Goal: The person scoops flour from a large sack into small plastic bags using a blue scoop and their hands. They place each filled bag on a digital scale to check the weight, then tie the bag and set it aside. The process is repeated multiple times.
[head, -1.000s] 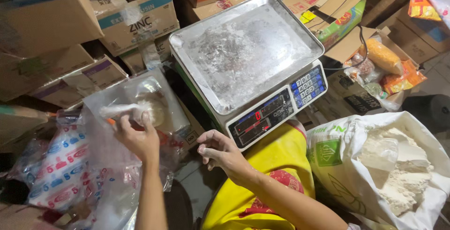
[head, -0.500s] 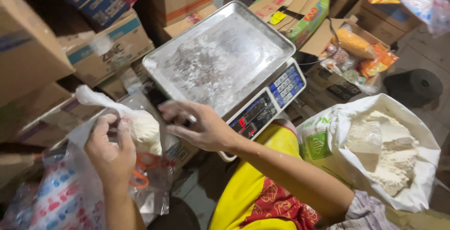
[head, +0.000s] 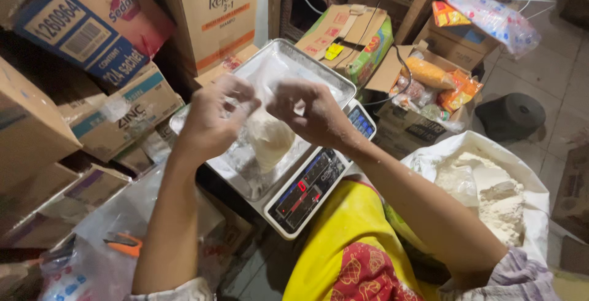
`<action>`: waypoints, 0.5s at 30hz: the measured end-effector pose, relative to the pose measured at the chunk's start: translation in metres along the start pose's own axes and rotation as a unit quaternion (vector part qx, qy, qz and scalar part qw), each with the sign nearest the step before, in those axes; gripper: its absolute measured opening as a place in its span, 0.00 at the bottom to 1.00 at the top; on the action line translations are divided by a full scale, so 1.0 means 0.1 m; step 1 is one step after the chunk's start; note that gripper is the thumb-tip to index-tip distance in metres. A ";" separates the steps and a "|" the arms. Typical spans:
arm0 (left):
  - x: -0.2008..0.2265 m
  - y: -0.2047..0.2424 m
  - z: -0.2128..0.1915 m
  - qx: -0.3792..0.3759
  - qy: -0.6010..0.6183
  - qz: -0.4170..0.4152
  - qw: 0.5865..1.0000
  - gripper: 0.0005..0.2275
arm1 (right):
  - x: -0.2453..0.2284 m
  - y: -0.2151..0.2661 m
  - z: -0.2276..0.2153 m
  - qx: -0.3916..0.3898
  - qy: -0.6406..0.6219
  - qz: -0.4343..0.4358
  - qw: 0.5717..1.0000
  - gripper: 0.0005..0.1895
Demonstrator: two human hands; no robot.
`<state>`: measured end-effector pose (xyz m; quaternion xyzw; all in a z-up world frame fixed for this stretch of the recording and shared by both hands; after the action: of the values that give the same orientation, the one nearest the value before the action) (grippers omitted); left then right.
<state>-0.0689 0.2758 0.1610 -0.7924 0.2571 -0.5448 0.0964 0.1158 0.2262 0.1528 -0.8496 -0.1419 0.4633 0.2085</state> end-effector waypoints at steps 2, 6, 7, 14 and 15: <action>-0.11 -0.10 0.20 -0.061 -0.009 0.004 0.998 0.06 | 0.16 0.02 0.02 0.008 -0.003 0.024 1.000 0.09; -0.20 -0.15 0.41 -0.040 0.000 0.008 0.999 0.07 | 0.41 0.03 -0.01 0.010 -0.037 0.047 0.998 0.11; -0.20 -0.15 0.43 -0.041 0.020 0.007 0.999 0.08 | 0.46 0.02 -0.02 0.015 -0.044 0.057 0.997 0.10; -0.14 -0.27 0.46 -0.083 0.051 -0.002 0.995 0.09 | 0.54 -0.10 -0.05 0.043 -0.254 0.100 0.961 0.10; -0.16 -0.28 0.46 -0.079 0.063 -0.018 0.995 0.09 | 0.53 -0.10 -0.04 0.048 -0.314 0.110 0.942 0.13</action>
<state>-0.0225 0.3017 0.1420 -0.7662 0.2903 -0.5733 0.0068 0.1472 0.2569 0.1210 -0.6601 -0.0834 0.7330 0.1415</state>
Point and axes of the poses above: each hand's wrist, its own y-axis away from the middle knuckle, its own z-axis out of the palm, x = y × z, the point moved 5 cm from there along -y, towards the middle knuckle, and after that the axes turned 10 degrees about x, right-handed, at the moved point
